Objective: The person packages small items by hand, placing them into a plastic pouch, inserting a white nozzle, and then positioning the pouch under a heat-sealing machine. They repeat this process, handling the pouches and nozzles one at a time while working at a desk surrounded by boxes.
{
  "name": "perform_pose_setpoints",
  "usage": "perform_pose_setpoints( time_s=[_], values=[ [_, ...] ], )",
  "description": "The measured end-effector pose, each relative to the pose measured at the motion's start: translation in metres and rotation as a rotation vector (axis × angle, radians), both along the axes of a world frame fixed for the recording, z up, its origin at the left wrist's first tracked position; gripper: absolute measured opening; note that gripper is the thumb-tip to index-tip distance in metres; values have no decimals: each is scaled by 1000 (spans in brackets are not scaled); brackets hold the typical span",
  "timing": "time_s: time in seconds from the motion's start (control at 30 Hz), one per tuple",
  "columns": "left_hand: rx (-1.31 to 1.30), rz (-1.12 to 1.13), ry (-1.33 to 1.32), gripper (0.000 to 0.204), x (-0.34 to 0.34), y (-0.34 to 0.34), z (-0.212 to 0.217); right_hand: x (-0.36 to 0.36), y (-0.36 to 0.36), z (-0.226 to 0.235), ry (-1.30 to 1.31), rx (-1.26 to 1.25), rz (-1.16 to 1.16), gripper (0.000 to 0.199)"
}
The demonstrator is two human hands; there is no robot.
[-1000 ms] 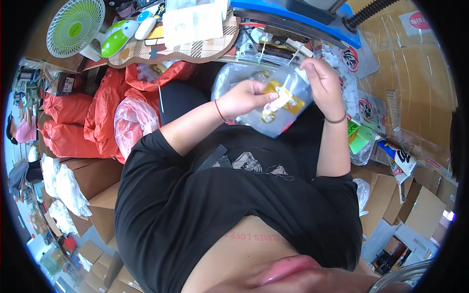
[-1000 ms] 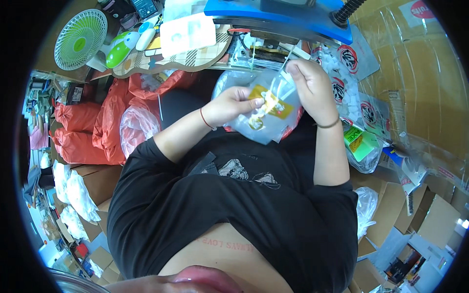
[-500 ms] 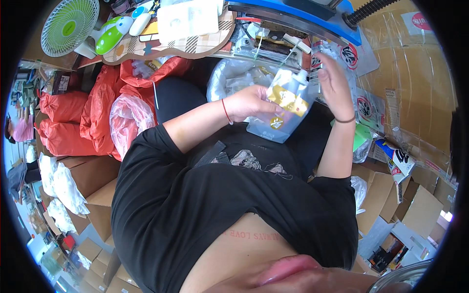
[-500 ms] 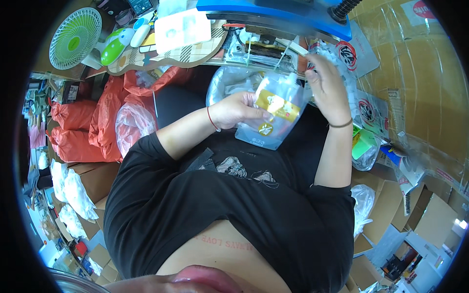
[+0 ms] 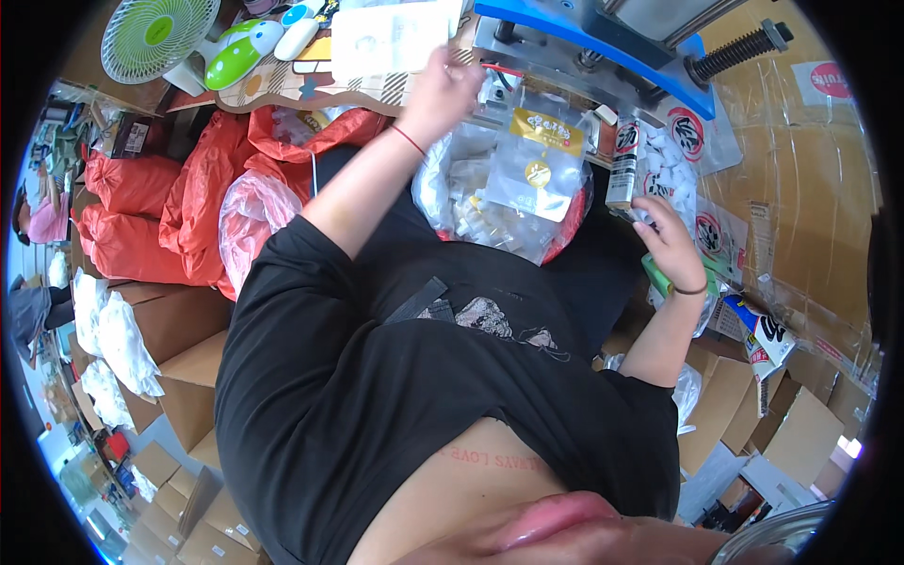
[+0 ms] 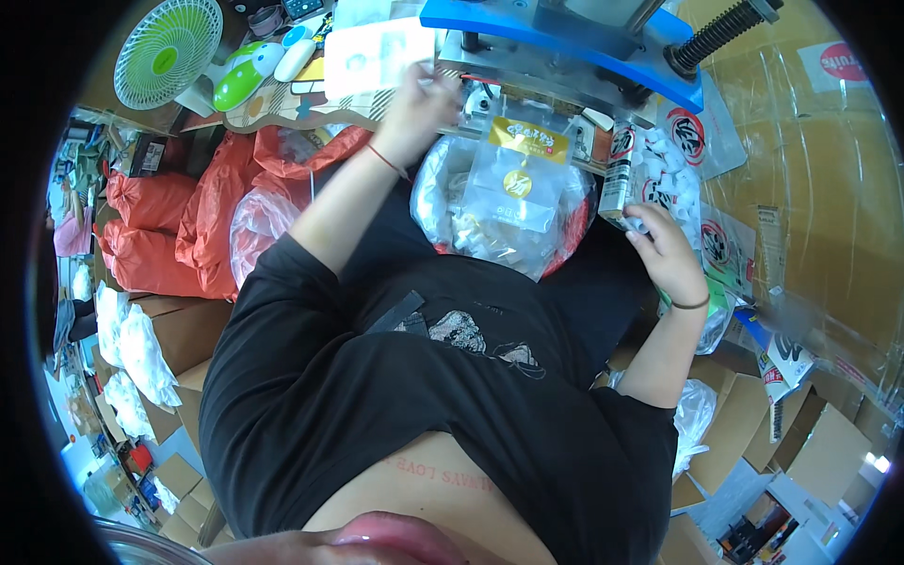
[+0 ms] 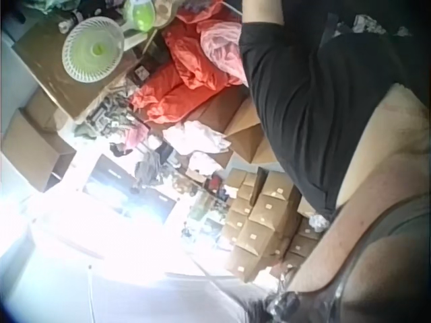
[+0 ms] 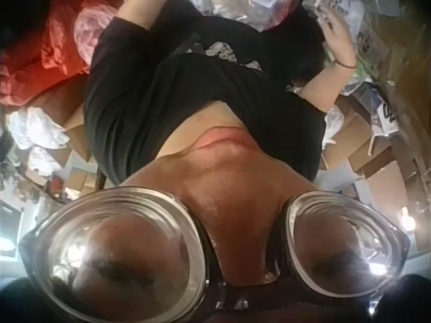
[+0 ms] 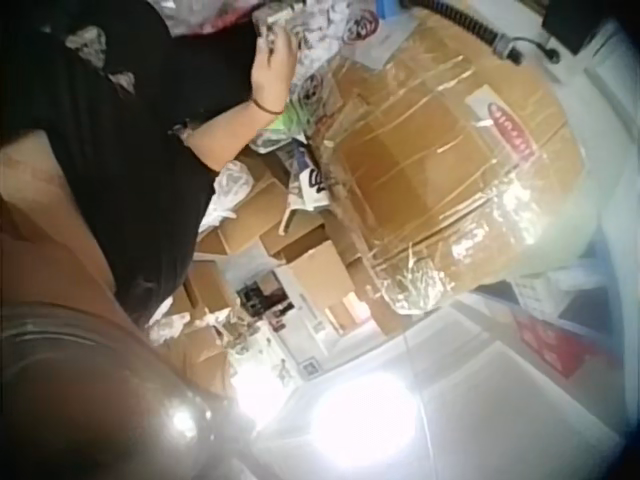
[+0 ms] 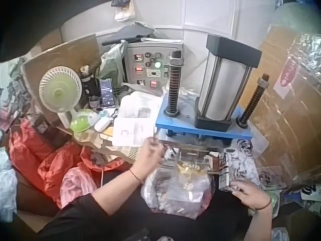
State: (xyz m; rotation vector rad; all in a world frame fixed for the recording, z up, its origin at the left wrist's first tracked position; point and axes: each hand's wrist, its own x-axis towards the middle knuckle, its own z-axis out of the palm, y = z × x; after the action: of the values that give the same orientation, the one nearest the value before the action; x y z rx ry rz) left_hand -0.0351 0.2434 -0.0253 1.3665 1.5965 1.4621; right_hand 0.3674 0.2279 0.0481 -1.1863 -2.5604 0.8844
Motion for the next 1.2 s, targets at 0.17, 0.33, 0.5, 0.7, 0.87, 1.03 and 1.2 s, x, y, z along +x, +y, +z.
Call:
perform_pose_setpoints(
  time_s=[0.17, 0.33, 0.5, 0.7, 0.87, 1.03, 1.2],
  values=[
    [258, 103, 867, 49, -55, -32, -2, -2, -13, 11, 30, -133, -390, 25],
    [256, -82, 1469, 41, -50, -64, 4, -20, -13, 12, 115, 252, -349, 22],
    [-204, -258, 86, 25, -14, -75, 21, -80, -7, -6, 374, 299, -22, 14],
    [-379, -566, 117, 25, 43, -80, 39, -135, -6, 26, 529, 108, -114, 13],
    [-451, -706, -333, 30, 72, -89, 24, -116, 3, 22, 362, 215, 47, 24],
    [-663, -834, -748, 28, 88, -90, 18, -88, 10, 20, 356, -110, 62, 32],
    [-634, -729, -861, 28, 72, -51, 23, -37, 50, -19, 25, 654, -86, 35]
  ],
)
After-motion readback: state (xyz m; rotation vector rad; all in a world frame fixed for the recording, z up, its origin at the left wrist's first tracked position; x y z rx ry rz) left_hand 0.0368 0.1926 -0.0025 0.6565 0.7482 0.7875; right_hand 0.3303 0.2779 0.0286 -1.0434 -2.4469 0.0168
